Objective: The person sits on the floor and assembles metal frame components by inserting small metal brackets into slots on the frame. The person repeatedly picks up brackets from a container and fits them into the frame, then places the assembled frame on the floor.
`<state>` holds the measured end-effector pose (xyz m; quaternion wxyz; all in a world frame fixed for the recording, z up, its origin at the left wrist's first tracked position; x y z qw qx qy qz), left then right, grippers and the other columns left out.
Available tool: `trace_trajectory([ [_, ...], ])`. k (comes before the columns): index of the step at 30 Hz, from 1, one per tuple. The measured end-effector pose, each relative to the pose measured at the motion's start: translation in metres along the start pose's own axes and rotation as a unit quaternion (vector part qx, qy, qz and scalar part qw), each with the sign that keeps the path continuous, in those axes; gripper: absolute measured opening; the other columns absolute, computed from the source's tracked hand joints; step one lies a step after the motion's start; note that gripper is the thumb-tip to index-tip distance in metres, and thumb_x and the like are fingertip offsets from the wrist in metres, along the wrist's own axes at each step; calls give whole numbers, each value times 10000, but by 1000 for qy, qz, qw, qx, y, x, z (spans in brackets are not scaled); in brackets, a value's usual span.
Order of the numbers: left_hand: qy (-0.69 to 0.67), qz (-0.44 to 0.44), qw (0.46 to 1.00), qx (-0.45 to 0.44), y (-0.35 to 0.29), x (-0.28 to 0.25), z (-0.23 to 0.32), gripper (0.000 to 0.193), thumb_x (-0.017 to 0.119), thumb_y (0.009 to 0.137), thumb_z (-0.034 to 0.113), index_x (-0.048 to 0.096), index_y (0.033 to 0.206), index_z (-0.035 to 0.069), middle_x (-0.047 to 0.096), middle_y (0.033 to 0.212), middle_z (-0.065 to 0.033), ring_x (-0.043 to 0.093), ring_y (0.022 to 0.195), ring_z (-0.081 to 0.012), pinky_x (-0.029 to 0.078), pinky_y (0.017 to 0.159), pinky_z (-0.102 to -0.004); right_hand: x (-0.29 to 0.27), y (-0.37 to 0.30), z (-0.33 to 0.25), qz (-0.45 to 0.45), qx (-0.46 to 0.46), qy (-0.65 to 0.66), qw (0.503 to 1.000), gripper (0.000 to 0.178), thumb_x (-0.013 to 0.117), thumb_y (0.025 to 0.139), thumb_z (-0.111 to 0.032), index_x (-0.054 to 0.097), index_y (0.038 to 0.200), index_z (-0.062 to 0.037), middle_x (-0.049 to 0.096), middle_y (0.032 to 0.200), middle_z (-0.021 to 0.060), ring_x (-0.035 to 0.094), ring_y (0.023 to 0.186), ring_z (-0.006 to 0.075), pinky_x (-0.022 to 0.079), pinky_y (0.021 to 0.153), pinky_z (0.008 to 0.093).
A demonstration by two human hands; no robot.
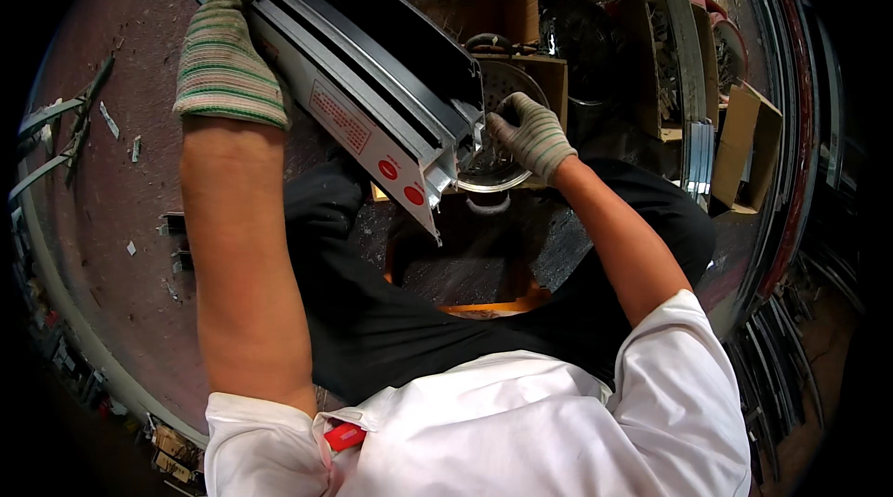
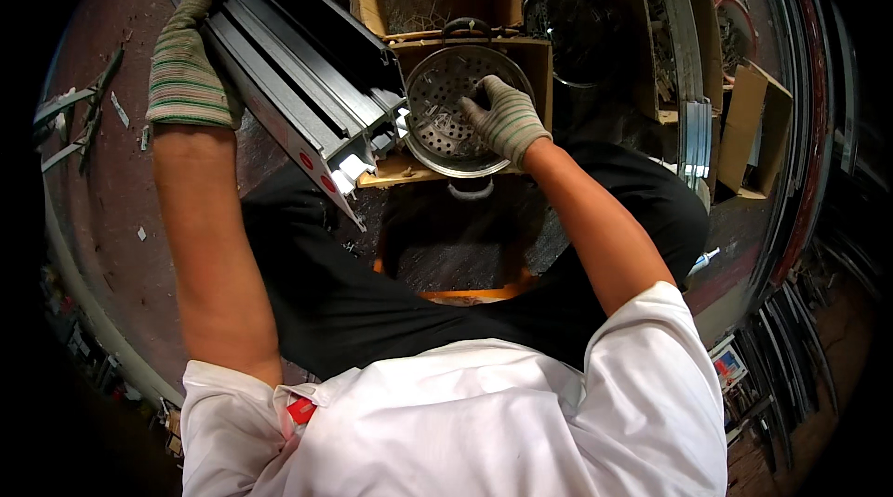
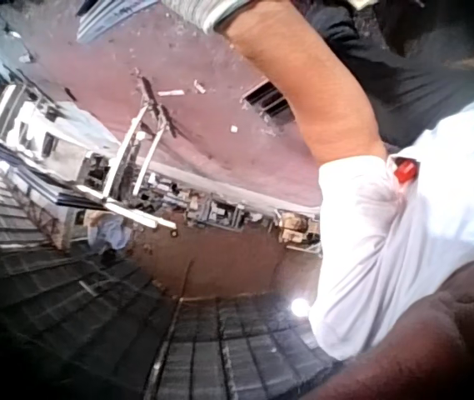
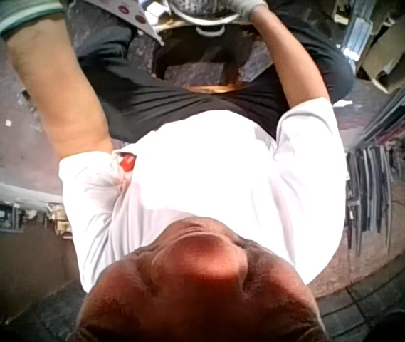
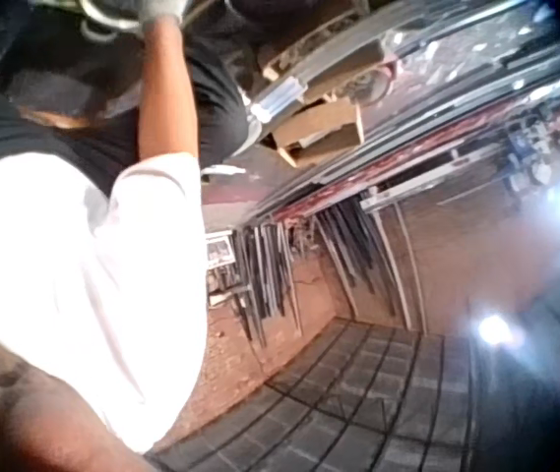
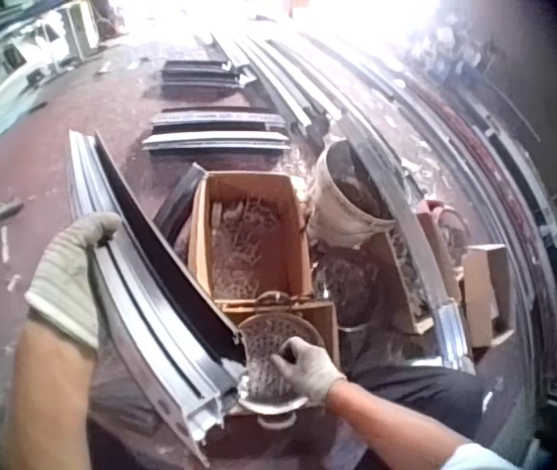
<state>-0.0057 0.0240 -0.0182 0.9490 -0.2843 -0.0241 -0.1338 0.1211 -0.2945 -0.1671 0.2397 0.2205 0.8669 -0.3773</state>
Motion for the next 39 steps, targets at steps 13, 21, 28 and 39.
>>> trace_trajectory([
  [13,29,0,999,45,9,-11,-14,306,776,832,311,728,989,52,696,762,-78,663,590,-178,598,541,-333,-114,-47,-114,25,-119,324,938,221,699,942,-100,660,1152,-44,717,1035,84,708,910,139,649,747,284],
  [21,82,74,993,45,9,-18,0,229,784,817,330,749,872,110,716,724,-79,673,541,-187,590,481,-345,-123,-50,-140,-5,-134,384,913,155,719,923,-106,667,1039,-17,724,891,88,716,776,131,631,704,278],
  [28,86,112,990,8,7,-3,-1,221,801,766,318,721,787,113,697,671,-77,656,508,-203,571,475,-365,-126,-51,-136,7,-154,344,926,115,725,920,-117,670,987,-41,713,826,38,681,763,68,566,691,216],
  [39,-17,81,996,21,-26,41,-4,114,709,808,181,660,773,84,683,680,-70,659,546,-230,589,535,-354,-125,-51,-132,13,-118,351,929,141,733,920,-146,650,939,-34,701,801,16,644,752,35,539,678,202],
])
Point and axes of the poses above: each hand's wrist, its own y-axis towards the middle knuckle, its own x-axis out of the palm, z = x × y, the point moved 3 cm from there along y, towards the middle knuckle
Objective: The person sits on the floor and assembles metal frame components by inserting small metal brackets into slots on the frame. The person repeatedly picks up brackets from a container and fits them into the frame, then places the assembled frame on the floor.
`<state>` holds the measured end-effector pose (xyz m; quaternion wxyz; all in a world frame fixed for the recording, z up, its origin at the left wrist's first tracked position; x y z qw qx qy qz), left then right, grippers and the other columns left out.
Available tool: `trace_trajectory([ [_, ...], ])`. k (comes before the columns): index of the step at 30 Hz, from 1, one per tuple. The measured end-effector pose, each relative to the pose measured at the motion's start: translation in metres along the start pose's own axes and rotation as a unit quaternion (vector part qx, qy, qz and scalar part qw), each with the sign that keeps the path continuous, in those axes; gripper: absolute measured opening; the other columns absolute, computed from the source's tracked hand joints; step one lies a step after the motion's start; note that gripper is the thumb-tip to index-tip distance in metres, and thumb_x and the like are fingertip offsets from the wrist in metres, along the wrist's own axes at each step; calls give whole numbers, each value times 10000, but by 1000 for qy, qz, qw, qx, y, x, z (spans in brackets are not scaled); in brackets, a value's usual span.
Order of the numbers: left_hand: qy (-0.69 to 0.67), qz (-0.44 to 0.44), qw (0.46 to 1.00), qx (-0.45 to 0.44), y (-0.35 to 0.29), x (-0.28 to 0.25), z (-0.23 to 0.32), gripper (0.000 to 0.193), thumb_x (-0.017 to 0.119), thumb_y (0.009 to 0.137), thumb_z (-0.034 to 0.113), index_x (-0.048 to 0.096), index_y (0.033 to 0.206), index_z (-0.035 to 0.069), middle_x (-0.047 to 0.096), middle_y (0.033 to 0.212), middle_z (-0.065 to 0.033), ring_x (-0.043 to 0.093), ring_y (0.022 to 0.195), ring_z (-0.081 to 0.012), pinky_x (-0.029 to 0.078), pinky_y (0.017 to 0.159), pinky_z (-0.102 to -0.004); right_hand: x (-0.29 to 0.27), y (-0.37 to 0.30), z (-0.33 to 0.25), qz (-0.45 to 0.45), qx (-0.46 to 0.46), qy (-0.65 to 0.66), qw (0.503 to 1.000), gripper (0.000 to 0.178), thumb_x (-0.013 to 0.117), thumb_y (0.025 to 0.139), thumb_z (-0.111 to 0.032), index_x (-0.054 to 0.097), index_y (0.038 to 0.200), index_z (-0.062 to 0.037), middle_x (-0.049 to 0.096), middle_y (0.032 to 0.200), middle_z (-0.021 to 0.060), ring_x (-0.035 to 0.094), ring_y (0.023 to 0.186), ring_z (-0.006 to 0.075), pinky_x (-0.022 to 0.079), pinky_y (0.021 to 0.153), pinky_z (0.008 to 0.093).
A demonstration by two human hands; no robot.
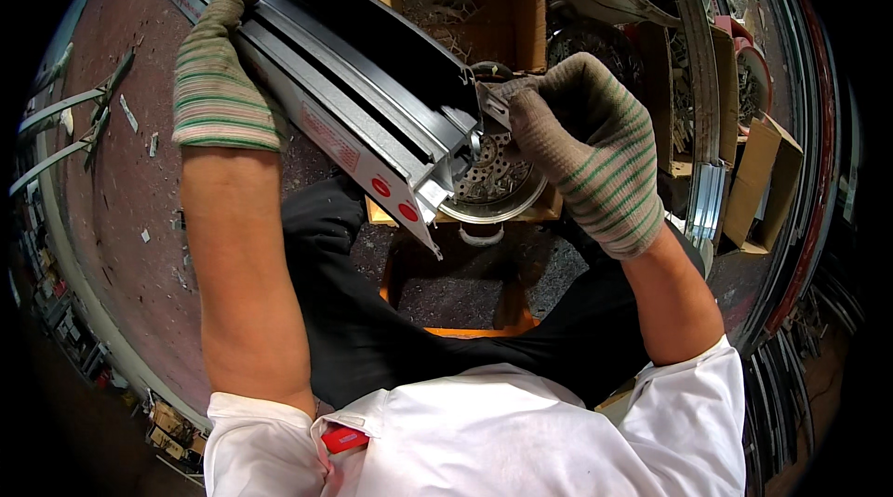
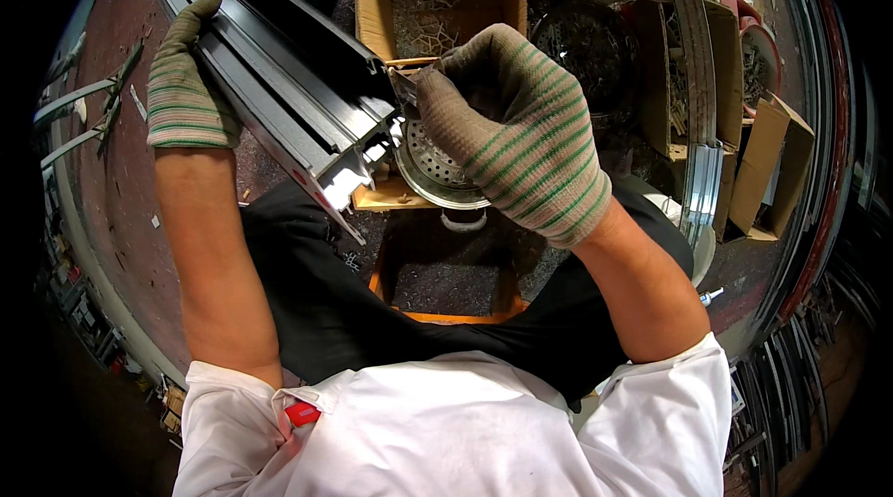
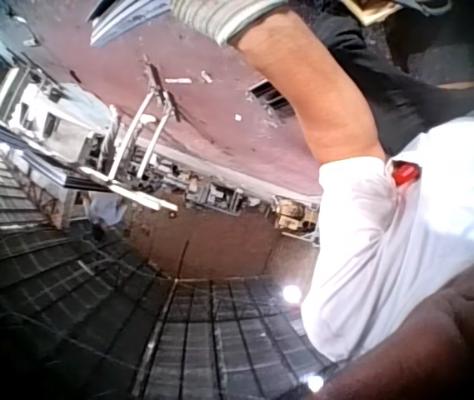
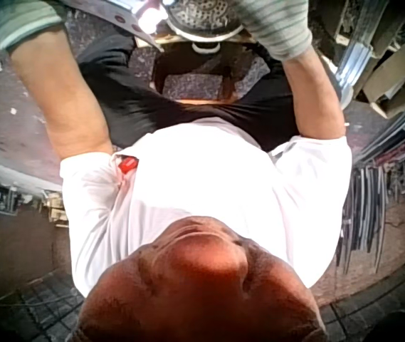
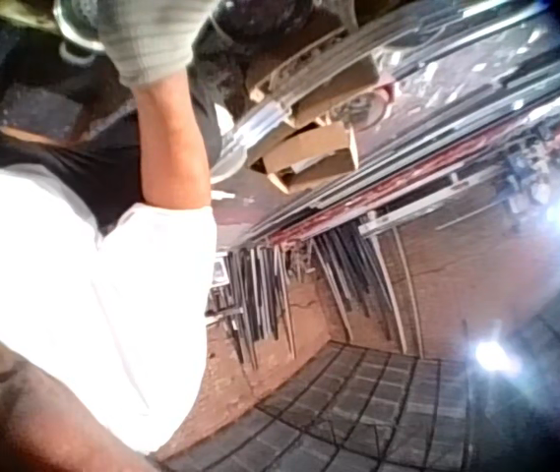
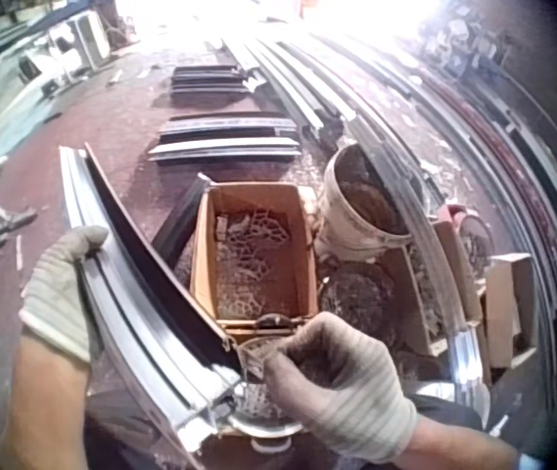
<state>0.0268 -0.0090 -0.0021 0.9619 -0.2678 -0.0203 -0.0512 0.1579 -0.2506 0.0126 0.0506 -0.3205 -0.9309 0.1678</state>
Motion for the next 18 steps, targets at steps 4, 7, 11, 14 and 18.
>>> trace_trajectory([
  [4,150,34,987,-38,35,-12,3,175,766,780,264,697,781,103,693,678,-74,657,523,-213,576,500,-360,-1,-1,-1,12,-12,-6,1000,150,736,922,-152,646,943,-34,676,777,-3,615,724,25,517,656,192],
  [7,273,59,958,-72,66,-25,4,256,832,748,359,738,790,125,704,674,-79,654,497,-193,562,460,-366,-3,-1,-2,21,-19,-25,999,144,733,926,-151,646,945,-37,661,771,-15,600,712,20,500,635,184],
  [11,186,45,981,-19,41,-22,-1,244,824,752,341,733,802,119,703,684,-71,658,513,-192,577,488,-361,-1,-1,-2,4,-1,-12,1000,143,729,929,-156,644,943,-42,657,781,-18,591,712,10,486,618,177],
  [14,122,22,992,-3,23,-17,-2,229,810,758,324,723,797,116,699,682,-70,657,515,-197,576,491,-359,-1,1,3,-4,-23,-32,999,144,727,931,-155,640,946,-41,652,771,-16,580,700,5,483,613,179],
  [18,83,4,997,-1,10,-11,-3,209,793,766,301,710,790,111,694,679,-69,654,518,-202,575,496,-357,2,-1,0,5,-18,-18,1000,134,719,933,-138,632,939,-37,642,760,-19,565,686,5,478,608,180],
])
Point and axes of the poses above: each hand's wrist, its own y-axis towards the middle knuckle, its own x-axis out of the palm, z = x × y, the point moved 3 cm from there along y, towards the middle knuckle
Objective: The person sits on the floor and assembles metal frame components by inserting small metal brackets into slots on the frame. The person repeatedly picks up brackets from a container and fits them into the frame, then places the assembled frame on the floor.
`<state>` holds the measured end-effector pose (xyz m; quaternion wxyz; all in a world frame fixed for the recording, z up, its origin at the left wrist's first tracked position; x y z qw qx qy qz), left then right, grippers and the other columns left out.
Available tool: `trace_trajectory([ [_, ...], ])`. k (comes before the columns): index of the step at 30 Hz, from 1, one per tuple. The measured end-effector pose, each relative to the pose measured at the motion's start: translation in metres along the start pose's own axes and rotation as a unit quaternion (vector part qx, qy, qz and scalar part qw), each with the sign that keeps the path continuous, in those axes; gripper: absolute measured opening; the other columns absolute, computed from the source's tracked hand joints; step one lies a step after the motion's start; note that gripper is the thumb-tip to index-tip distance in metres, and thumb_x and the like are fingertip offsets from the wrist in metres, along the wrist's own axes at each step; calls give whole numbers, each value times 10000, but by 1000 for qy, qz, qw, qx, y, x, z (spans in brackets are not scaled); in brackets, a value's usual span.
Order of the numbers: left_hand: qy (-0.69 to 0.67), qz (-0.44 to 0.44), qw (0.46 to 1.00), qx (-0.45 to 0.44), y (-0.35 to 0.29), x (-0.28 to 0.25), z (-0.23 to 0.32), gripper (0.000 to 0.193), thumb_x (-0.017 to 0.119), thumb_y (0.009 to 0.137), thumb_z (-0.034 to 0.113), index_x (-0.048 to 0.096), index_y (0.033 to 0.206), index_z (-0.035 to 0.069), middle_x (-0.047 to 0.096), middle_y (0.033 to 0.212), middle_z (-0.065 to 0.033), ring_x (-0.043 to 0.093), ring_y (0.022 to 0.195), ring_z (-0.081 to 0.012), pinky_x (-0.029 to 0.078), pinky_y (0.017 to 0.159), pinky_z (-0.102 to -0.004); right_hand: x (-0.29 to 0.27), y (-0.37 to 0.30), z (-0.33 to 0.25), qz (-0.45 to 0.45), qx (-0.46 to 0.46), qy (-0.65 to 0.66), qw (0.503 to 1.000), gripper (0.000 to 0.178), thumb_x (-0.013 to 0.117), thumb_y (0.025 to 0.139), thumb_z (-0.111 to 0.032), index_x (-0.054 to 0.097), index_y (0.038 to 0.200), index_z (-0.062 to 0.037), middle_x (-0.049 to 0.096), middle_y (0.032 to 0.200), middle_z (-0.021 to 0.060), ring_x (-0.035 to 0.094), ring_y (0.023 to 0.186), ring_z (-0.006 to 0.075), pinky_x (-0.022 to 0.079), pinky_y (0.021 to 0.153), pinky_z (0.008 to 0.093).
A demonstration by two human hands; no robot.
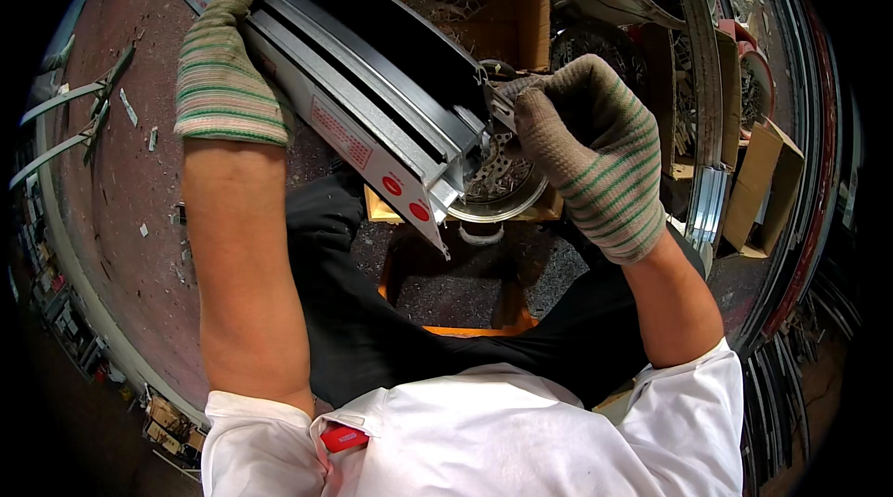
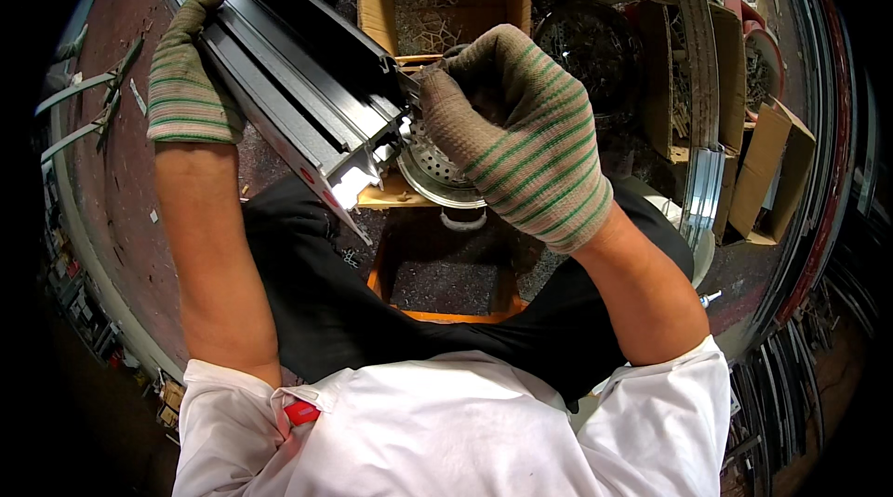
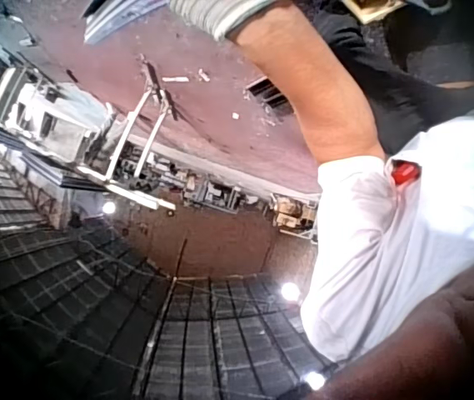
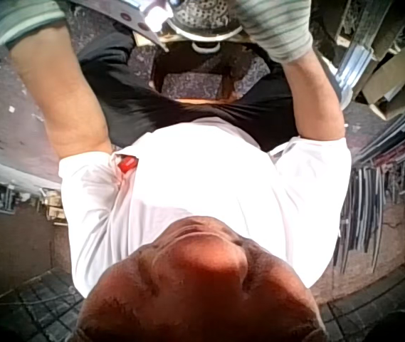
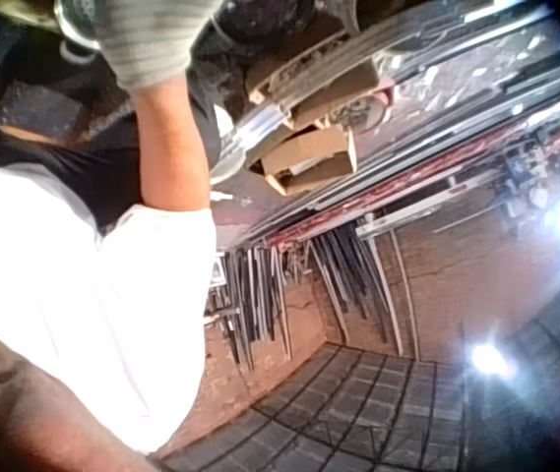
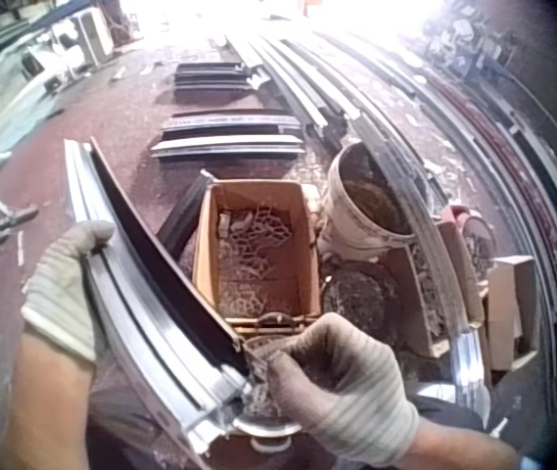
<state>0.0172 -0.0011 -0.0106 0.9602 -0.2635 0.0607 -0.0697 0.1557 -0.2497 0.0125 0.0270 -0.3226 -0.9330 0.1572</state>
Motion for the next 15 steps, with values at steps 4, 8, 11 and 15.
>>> trace_trajectory([
  [4,-21,-9,1000,1,-6,3,0,189,775,774,278,697,783,106,690,675,-67,651,522,-208,574,501,-355,2,-1,0,10,-22,-23,999,117,709,936,-116,623,934,-36,641,769,-16,561,694,7,477,621,179],
  [8,-36,-17,999,2,-10,6,1,171,757,782,256,684,776,101,685,672,-65,649,525,-214,573,506,-353,5,-2,0,24,-37,-37,998,111,701,943,-108,617,941,-36,646,792,-10,561,718,8,479,647,179],
  [11,-44,-22,999,1,-11,7,0,159,744,788,239,674,771,97,681,670,-64,647,527,-218,573,510,-351,7,-1,4,5,-51,-15,999,139,709,950,-131,611,958,-33,648,813,-12,554,727,4,479,648,186],
  [15,-51,-24,998,0,-10,7,2,143,726,796,216,661,764,92,676,667,-63,645,530,-223,572,515,-349,4,1,1,-56,-92,11,994,167,714,955,-158,593,976,-43,628,820,-26,523,726,1,465,649,188],
])
Point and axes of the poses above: each hand's wrist, its own y-axis towards the middle knuckle, its own x-axis out of the palm, z = x × y, the point moved 3 cm from there along y, towards the middle knuckle
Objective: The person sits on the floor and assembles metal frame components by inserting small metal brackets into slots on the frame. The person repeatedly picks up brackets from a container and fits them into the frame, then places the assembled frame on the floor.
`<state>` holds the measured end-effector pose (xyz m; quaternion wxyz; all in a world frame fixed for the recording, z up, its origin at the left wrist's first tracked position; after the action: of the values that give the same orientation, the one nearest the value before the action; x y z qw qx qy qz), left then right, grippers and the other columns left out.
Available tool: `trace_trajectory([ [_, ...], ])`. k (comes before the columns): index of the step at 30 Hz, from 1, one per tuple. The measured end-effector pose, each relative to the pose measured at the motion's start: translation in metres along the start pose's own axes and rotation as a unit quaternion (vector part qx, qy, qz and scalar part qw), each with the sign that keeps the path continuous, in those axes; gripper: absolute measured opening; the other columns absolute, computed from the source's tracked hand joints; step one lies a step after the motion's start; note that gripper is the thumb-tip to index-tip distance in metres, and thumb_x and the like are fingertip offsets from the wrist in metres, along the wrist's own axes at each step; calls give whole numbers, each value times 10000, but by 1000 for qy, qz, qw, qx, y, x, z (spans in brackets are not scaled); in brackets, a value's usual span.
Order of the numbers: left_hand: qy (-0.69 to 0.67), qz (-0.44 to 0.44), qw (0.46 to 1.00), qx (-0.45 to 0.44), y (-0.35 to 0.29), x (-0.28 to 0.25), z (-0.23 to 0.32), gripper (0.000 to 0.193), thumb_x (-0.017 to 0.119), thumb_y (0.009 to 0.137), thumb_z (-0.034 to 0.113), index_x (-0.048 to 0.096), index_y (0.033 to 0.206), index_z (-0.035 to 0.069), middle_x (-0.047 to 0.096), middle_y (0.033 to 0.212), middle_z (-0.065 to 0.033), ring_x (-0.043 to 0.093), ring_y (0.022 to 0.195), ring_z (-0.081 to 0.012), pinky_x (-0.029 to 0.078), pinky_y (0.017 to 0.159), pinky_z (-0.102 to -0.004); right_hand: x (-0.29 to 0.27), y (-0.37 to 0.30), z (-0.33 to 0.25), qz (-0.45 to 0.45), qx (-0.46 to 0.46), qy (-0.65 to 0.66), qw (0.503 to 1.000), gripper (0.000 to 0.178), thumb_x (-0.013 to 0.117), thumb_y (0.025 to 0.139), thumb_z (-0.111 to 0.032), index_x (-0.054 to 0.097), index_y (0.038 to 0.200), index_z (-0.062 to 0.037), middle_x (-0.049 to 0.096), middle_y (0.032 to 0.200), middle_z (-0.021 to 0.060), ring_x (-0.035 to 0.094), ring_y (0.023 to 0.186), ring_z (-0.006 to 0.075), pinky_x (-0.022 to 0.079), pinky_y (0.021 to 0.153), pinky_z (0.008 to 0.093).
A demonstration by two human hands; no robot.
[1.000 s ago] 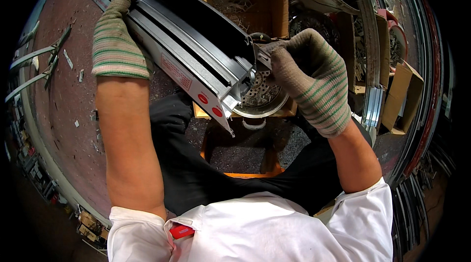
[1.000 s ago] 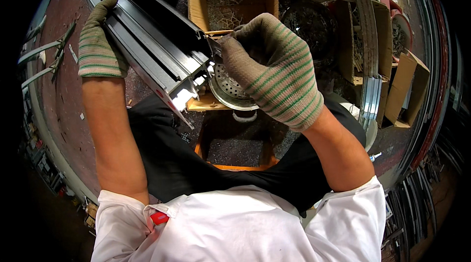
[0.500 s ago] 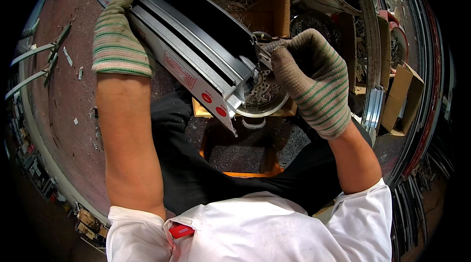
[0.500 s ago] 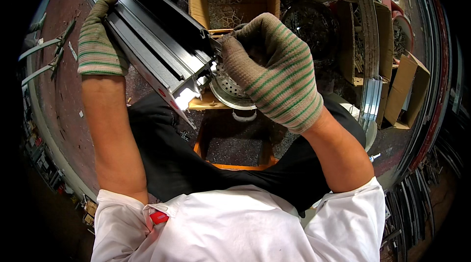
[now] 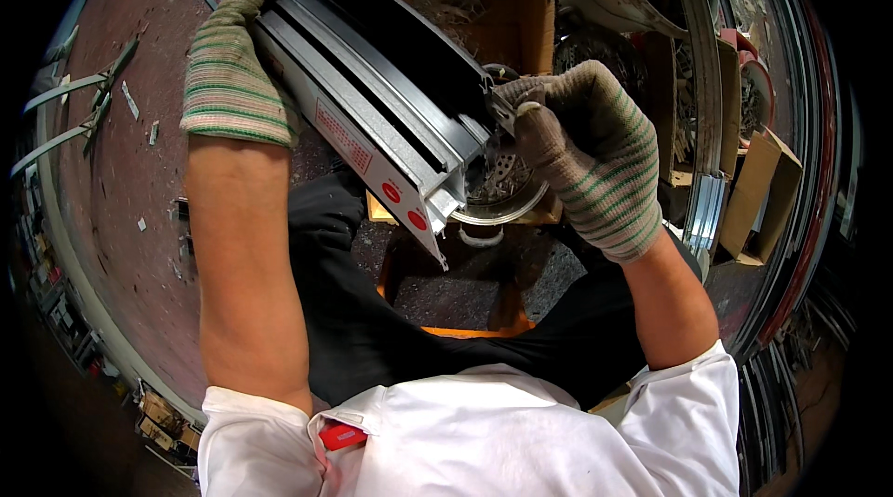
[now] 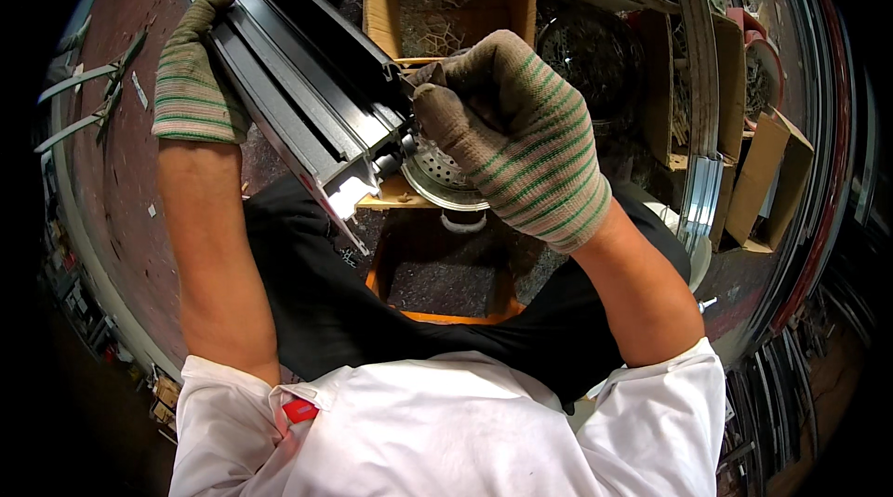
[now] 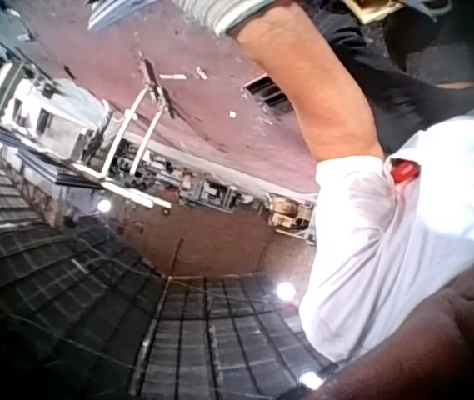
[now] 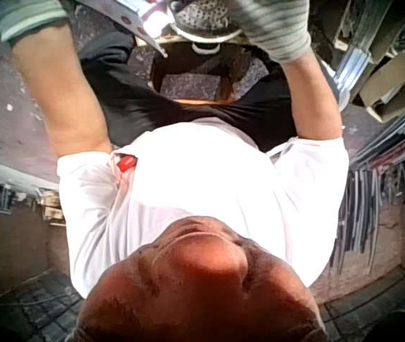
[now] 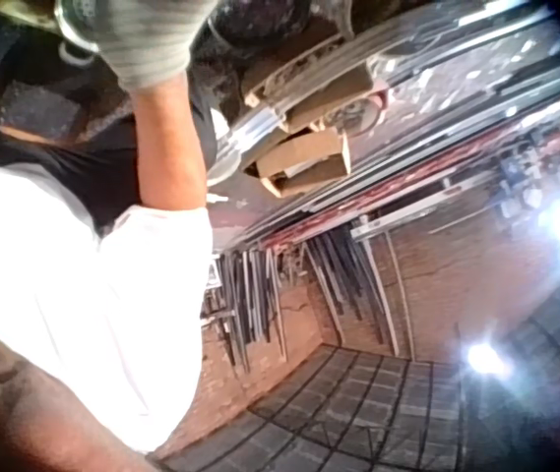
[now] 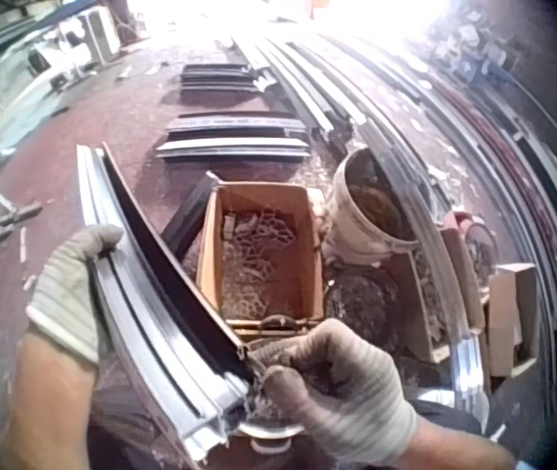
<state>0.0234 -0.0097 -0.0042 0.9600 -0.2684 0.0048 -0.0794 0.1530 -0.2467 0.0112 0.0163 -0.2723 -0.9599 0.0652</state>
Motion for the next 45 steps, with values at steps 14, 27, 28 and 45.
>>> trace_trajectory([
  [14,-10,-8,1000,8,0,-3,4,123,708,783,184,649,747,83,666,662,-72,636,531,-231,570,526,-355,5,2,15,-60,-99,-37,993,157,680,962,-82,527,969,-51,608,964,31,528,793,57,486,724,229],
  [27,0,-12,1000,18,6,-14,8,146,735,777,217,668,768,87,675,673,-71,644,533,-220,576,524,-354,18,3,16,-34,-105,-20,994,140,673,960,-64,536,960,-35,600,979,57,541,852,102,482,786,248],
  [28,1,-10,1000,20,5,-16,7,148,737,777,220,670,770,88,676,674,-71,645,534,-219,577,524,-354,19,3,16,-35,-105,-21,994,141,674,960,-67,537,962,-35,599,976,55,541,854,102,482,783,248],
  [45,34,-62,996,60,39,-10,11,188,773,769,263,695,798,94,688,688,-70,655,536,-204,585,522,-353,14,4,0,-43,-36,-11,998,48,633,968,-22,627,1015,-27,641,900,2,579,803,33,494,730,201],
])
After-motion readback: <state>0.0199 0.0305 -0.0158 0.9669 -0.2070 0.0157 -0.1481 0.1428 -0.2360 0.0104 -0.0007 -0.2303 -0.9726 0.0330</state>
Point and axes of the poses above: each hand's wrist, its own y-axis towards the middle knuckle, its own x-axis out of the palm, z = x × y, the point moved 3 cm from there along y, towards the middle knuckle
